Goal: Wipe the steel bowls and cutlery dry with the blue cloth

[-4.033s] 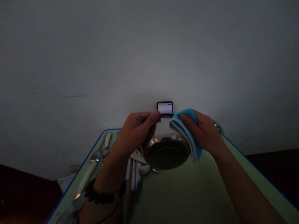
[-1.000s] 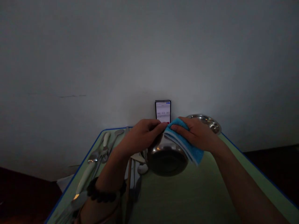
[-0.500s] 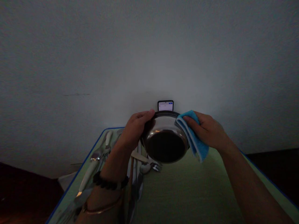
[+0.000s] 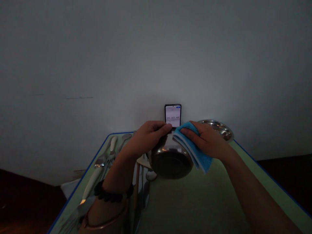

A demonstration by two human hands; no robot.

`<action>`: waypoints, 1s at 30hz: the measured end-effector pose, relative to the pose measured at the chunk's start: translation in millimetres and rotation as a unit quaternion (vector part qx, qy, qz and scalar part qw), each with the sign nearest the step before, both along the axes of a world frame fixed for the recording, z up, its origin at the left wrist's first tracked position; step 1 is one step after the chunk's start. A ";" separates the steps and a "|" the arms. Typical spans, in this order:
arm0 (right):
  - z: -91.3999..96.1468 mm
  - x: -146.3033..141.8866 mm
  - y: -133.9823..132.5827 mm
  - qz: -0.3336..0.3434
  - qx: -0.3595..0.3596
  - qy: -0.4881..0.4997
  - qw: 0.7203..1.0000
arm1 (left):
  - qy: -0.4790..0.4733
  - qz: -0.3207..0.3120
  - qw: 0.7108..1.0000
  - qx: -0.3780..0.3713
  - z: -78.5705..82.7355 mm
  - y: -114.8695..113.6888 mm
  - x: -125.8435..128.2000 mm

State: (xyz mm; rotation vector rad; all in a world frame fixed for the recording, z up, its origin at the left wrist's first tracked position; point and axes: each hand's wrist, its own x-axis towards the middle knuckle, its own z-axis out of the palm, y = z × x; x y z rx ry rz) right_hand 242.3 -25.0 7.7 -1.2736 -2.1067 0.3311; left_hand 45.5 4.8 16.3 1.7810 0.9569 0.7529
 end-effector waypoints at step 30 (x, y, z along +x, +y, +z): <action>6.7 7.3 -1.4 -0.075 0.084 -0.032 0.993 | -0.118 0.127 0.982 0.069 -7.3 8.8 0.0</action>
